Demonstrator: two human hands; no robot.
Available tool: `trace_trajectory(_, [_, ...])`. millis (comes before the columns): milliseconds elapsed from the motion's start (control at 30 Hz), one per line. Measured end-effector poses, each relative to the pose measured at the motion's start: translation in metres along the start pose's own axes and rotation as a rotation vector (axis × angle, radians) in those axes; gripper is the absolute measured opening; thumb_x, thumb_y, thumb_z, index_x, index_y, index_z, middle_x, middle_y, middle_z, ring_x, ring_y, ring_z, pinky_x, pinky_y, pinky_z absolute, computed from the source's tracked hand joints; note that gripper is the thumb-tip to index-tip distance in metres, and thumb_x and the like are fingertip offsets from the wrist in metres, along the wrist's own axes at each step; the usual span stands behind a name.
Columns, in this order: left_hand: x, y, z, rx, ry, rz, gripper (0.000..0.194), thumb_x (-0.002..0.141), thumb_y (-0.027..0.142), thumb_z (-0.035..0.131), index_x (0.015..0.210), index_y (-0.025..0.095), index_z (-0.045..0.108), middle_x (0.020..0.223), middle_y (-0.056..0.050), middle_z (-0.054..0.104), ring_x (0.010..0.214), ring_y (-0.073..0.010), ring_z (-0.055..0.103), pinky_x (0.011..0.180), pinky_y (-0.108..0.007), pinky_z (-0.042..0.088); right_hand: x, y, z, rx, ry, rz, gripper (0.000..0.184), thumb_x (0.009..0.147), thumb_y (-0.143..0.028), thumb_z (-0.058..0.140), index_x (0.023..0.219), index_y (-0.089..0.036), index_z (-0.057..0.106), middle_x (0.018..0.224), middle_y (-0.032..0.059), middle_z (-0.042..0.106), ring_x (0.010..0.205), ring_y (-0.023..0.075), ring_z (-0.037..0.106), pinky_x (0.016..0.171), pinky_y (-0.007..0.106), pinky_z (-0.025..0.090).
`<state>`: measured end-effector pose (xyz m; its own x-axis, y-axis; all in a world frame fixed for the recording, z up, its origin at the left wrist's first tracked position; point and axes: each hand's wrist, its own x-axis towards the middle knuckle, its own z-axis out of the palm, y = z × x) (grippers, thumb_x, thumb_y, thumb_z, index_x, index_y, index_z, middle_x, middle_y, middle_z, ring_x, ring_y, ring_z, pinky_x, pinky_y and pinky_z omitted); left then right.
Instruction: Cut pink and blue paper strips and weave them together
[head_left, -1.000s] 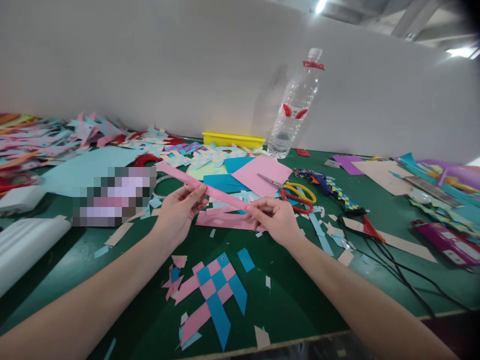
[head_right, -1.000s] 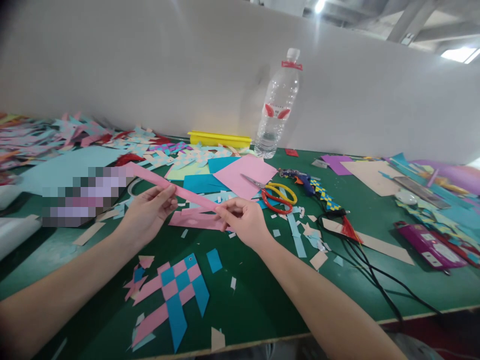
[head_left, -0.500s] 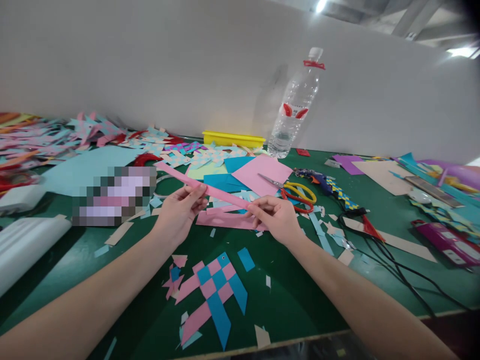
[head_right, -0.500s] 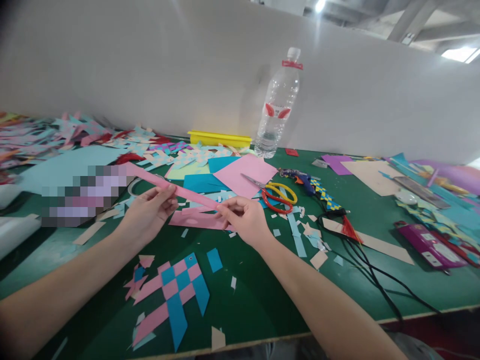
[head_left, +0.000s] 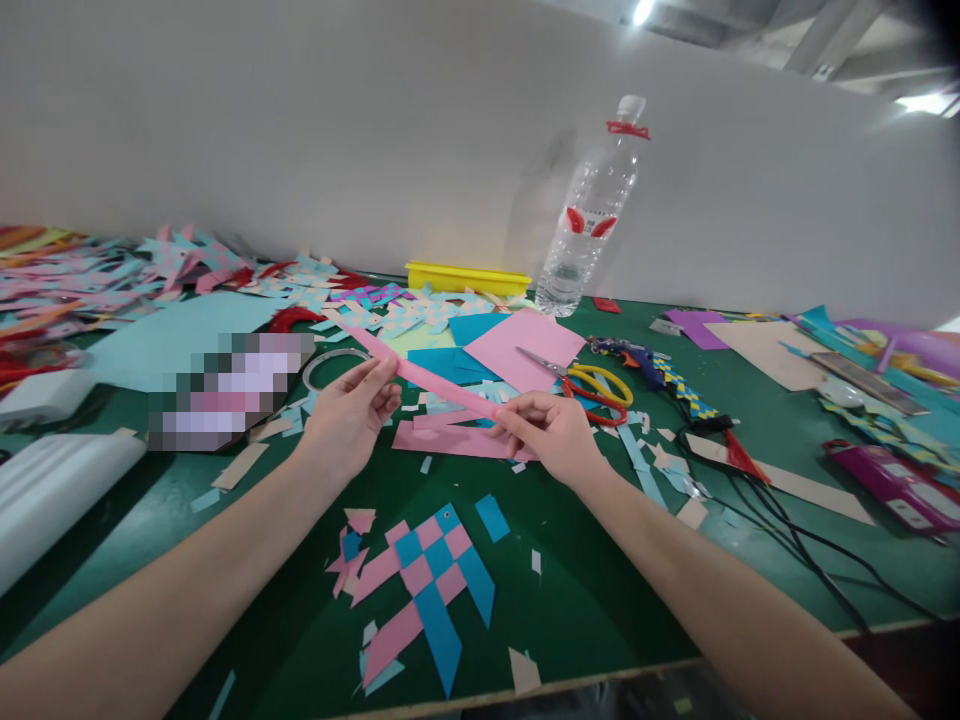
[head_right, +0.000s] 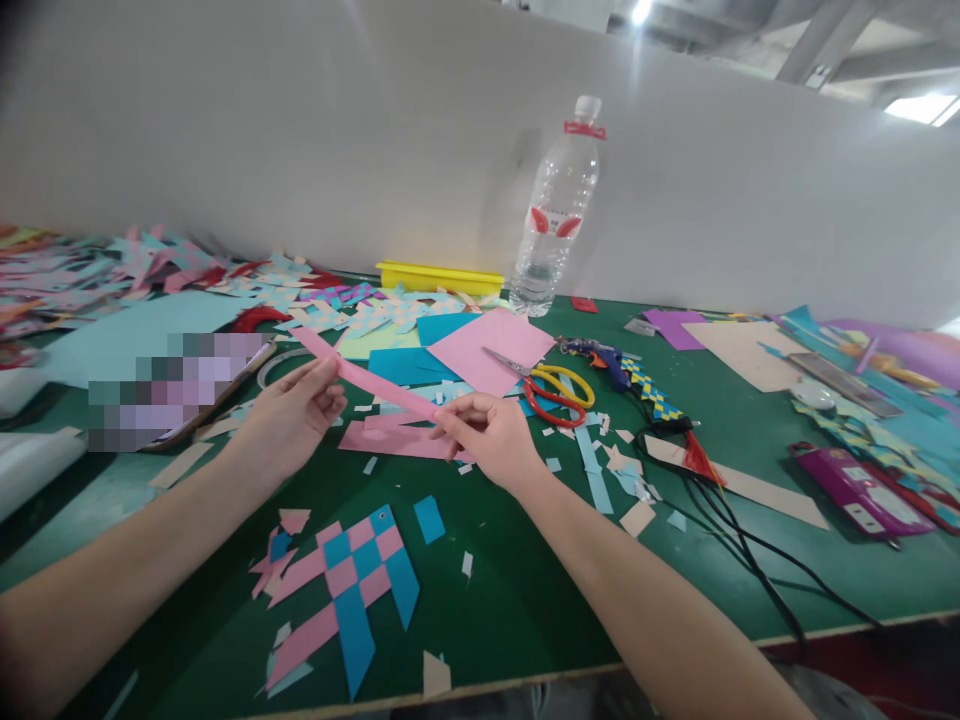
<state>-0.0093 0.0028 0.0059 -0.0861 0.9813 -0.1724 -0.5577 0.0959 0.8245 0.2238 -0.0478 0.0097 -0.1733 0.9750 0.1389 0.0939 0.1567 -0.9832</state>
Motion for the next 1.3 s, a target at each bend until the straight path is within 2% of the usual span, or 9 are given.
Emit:
trace_trajectory(233, [0.001,-0.003,0.0,0.021,0.02,0.083,0.022,0.058,0.021,0.086,0.071,0.015,0.07,0.065,0.003,0.054,0.054,-0.0036,0.049,0.05,-0.011,0.046,0.001,0.0,-0.002,-0.023,0.012,-0.007,0.021,0.079,-0.037,0.067,0.079,-0.016,0.065,0.074,0.0045,0.073,0.048,0.0098,0.062,0.048,0.022,0.05])
trace_trajectory(433, [-0.003,-0.005,0.003,-0.024,0.02,0.105,0.022,0.062,0.026,0.084,0.067,0.016,0.066,0.064,0.003,0.055,0.054,-0.004,0.049,0.051,-0.013,0.046,0.003,0.002,-0.003,-0.047,0.025,-0.035,0.023,0.08,-0.039,0.066,0.079,-0.016,0.064,0.073,0.0044,0.073,0.047,0.0097,0.061,0.05,0.023,0.051])
trace_trajectory(600, [-0.005,-0.004,0.004,-0.005,0.043,0.122,0.02,0.064,0.027,0.083,0.07,0.016,0.067,0.064,0.003,0.056,0.057,-0.0063,0.053,0.054,-0.015,0.047,0.004,0.005,-0.004,-0.065,0.038,-0.051,0.023,0.08,-0.039,0.065,0.08,-0.016,0.064,0.073,0.0053,0.073,0.046,0.0093,0.06,0.049,0.023,0.05])
trace_trajectory(833, [0.002,-0.005,-0.002,-0.034,0.056,0.116,0.014,0.065,0.017,0.081,0.073,0.016,0.069,0.074,0.001,0.06,0.059,-0.0047,0.053,0.053,-0.013,0.047,0.005,0.006,-0.006,-0.084,0.051,-0.051,0.023,0.08,-0.038,0.065,0.08,-0.016,0.064,0.072,0.0053,0.072,0.046,0.0091,0.059,0.049,0.023,0.049])
trace_trajectory(1300, [0.012,-0.003,-0.012,-0.025,0.07,0.141,0.022,0.061,0.026,0.085,0.075,0.017,0.07,0.075,0.002,0.06,0.059,-0.0035,0.054,0.056,-0.011,0.049,0.009,0.007,-0.009,-0.099,0.111,-0.06,0.023,0.076,-0.039,0.069,0.078,-0.016,0.065,0.071,0.004,0.072,0.045,0.0093,0.059,0.049,0.024,0.051])
